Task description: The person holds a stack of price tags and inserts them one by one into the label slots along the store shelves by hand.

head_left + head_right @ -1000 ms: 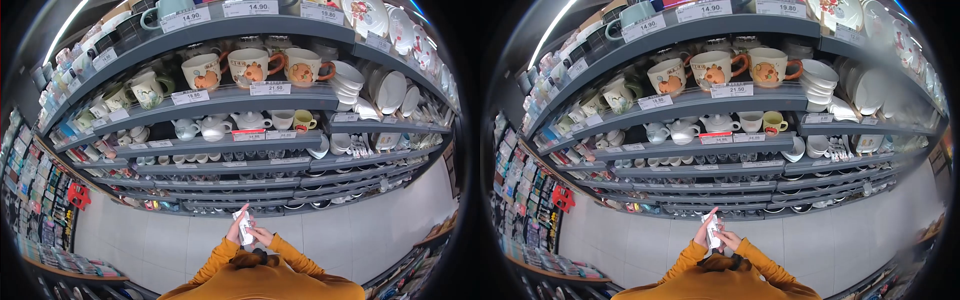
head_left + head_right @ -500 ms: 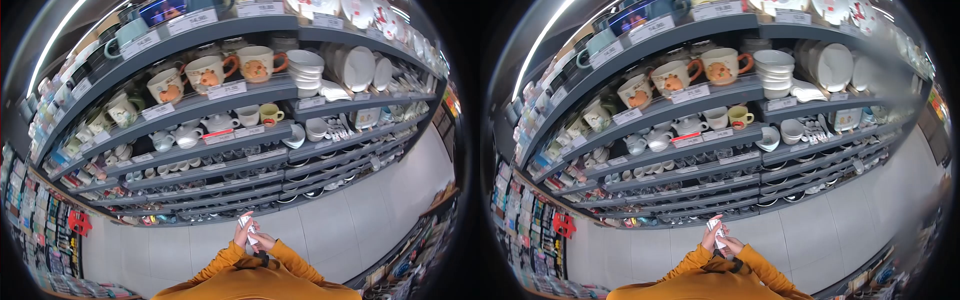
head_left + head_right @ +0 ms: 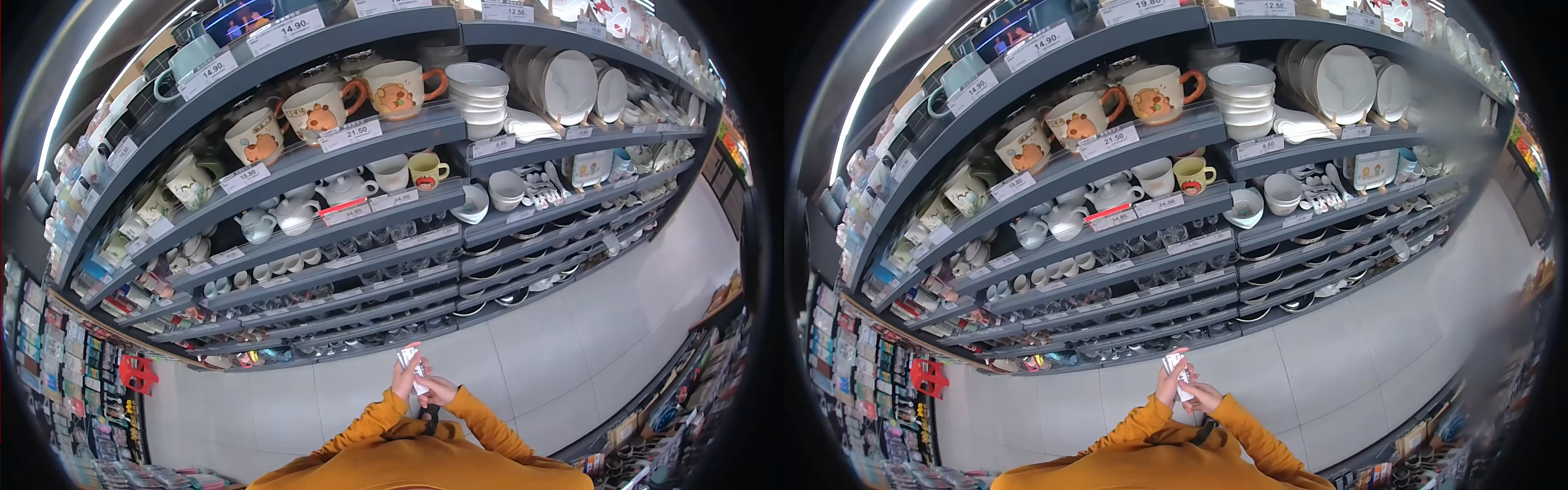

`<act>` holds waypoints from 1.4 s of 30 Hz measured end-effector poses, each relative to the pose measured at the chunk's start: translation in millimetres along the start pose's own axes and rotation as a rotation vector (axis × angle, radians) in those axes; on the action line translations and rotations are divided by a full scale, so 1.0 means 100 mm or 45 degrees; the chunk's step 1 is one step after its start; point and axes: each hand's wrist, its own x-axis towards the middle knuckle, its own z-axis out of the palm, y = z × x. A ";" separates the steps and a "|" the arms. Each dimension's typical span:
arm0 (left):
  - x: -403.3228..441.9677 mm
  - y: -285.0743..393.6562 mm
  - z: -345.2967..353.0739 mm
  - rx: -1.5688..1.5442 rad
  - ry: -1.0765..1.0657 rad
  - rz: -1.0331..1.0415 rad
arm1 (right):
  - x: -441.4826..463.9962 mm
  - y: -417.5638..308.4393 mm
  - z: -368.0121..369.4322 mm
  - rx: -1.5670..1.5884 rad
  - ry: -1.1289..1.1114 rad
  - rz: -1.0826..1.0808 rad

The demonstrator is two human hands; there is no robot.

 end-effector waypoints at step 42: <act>-1.53 -0.72 -0.18 -0.250 0.315 0.135 | -1.09 0.84 0.37 -0.578 0.012 0.070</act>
